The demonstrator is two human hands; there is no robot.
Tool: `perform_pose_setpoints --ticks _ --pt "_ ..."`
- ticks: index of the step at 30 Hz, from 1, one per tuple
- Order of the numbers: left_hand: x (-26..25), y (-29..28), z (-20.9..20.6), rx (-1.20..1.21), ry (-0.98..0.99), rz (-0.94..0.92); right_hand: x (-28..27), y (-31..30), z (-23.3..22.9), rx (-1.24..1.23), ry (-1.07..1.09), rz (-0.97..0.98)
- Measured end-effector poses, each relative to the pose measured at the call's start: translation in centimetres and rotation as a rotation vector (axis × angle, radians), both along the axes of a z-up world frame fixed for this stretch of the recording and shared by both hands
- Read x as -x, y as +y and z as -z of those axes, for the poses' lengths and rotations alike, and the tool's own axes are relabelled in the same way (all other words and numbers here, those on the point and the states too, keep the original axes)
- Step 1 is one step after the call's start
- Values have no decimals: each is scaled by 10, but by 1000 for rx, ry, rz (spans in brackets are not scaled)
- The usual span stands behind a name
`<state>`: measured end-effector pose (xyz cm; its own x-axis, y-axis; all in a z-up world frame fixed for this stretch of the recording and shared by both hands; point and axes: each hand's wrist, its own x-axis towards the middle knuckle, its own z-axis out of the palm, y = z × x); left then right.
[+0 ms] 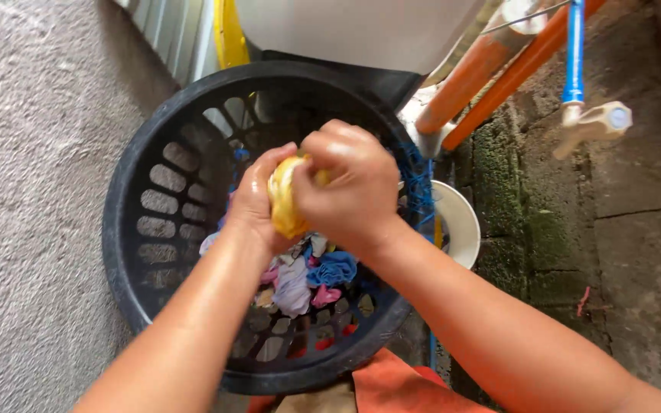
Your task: Hand washing clothes in a bucket with detergent and transferring them to a laundry basket.
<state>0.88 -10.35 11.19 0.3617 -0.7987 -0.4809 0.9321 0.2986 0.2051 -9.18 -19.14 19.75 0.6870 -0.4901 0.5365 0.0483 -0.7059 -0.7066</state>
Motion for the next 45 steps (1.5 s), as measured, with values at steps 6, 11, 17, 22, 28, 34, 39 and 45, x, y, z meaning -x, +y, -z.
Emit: perform_pose_setpoints --ticks 6,11,17,22,28,34,39,45 --pt "-21 -30 31 -20 -122 439 32 7 -14 395 19 -175" --pt "-22 -77 2 -171 -362 743 50 -7 -22 523 49 -174" --pt "3 -143 -48 -389 -783 795 77 -70 -1 400 -10 -79" --pt "56 -205 -73 -190 -1134 329 137 -170 49 -494 -33 147" --pt "131 -262 -33 -262 -1787 334 218 -221 78 -1605 -115 80" --pt "196 -251 -15 -543 -1977 936 257 -283 163 -870 416 509" --pt "224 -255 56 -921 -1844 858 270 -320 197 -582 585 581" --pt "235 -243 180 -1072 -1706 451 279 -349 236 -599 697 527"
